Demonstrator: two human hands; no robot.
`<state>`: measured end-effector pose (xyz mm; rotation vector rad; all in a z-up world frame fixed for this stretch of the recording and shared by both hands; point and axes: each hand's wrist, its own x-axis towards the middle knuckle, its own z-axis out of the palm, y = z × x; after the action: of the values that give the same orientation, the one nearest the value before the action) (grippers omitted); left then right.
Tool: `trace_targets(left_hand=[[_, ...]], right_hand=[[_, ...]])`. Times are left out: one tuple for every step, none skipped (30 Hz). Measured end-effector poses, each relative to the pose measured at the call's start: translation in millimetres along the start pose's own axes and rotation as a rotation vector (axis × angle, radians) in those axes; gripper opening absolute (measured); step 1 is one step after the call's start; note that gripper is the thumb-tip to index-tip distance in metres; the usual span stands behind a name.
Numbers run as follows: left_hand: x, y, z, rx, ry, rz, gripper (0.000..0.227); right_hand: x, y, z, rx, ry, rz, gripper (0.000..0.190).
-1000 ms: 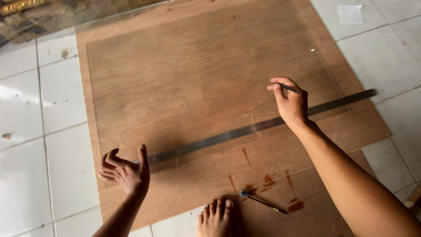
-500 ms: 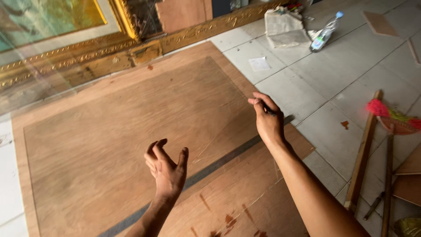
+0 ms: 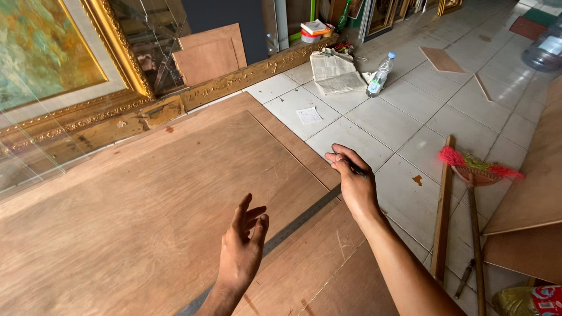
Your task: The person uses a glass cutter and a metal ruler to score a sheet of glass, then snaps the glass along the scored line by hand.
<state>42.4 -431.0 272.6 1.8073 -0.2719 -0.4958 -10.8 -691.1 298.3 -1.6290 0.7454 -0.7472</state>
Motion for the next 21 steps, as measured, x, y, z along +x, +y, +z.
trace_targets(left_hand=[[0, 2, 2, 0.000, -0.002, 0.002, 0.074], [0, 3, 3, 0.004, -0.017, -0.006, 0.075], [0, 4, 4, 0.009, -0.030, -0.016, 0.075], [-1, 4, 3, 0.009, -0.029, -0.017, 0.075], [-2, 5, 3, 0.016, -0.024, -0.018, 0.072], [-2, 6, 2, 0.022, -0.019, -0.020, 0.069], [-1, 4, 1, 0.023, -0.017, -0.020, 0.069], [-1, 1, 0, 0.021, -0.013, -0.013, 0.070], [1, -1, -1, 0.018, -0.009, -0.004, 0.072], [2, 0, -3, 0.018, -0.007, -0.003, 0.072], [2, 0, -5, 0.023, -0.002, -0.013, 0.071], [2, -1, -8, 0.028, 0.004, -0.023, 0.071], [2, -6, -12, 0.029, 0.009, -0.030, 0.071], [3, -13, -15, 0.024, 0.016, -0.056, 0.068], [3, -20, -20, 0.020, 0.027, -0.085, 0.066], [4, -43, -22, 0.022, 0.036, -0.095, 0.066], [0, -70, -25, 0.061, 0.098, -0.136, 0.062], [-6, -97, -27, 0.101, 0.161, -0.176, 0.057], [-13, -143, -36, 0.111, 0.167, -0.205, 0.057], [-23, -189, -46, 0.206, 0.275, -0.133, 0.053], [-29, -234, -56, 0.298, 0.385, -0.048, 0.049]], right_hand=[[-1, -2, -2, 0.000, 0.002, -0.001, 0.042], [-1, -4, -3, 0.014, 0.004, -0.016, 0.042], [-3, -5, -3, 0.029, 0.003, -0.029, 0.041], [-6, -9, -4, 0.030, 0.003, -0.029, 0.041], [-8, -12, -4, 0.005, 0.007, -0.002, 0.040], [-10, -16, -3, -0.019, 0.011, 0.025, 0.040], [-11, -16, -3, -0.018, 0.010, 0.025, 0.040], [-11, -16, -2, -0.023, 0.011, 0.032, 0.039], [-11, -17, -1, -0.028, 0.013, 0.036, 0.039], [-9, -17, 0, -0.027, 0.011, 0.034, 0.039], [-9, -17, 2, -0.031, 0.009, 0.029, 0.039], [-9, -16, 5, -0.034, 0.007, 0.024, 0.038], [-11, -16, 9, -0.034, 0.001, 0.029, 0.038], [-12, -16, 13, -0.039, -0.014, 0.041, 0.039], [-15, -14, 19, -0.043, -0.033, 0.053, 0.040], [-8, -3, 25, -0.042, -0.045, 0.060, 0.040], [-9, 14, 30, -0.050, -0.089, 0.034, 0.040], [-9, 32, 36, -0.056, -0.133, 0.007, 0.039], [-16, 44, 47, -0.056, -0.150, 0.033, 0.039], [-25, 56, 57, -0.065, -0.231, -0.046, 0.038], [-29, 66, 70, -0.069, -0.311, -0.140, 0.037]])
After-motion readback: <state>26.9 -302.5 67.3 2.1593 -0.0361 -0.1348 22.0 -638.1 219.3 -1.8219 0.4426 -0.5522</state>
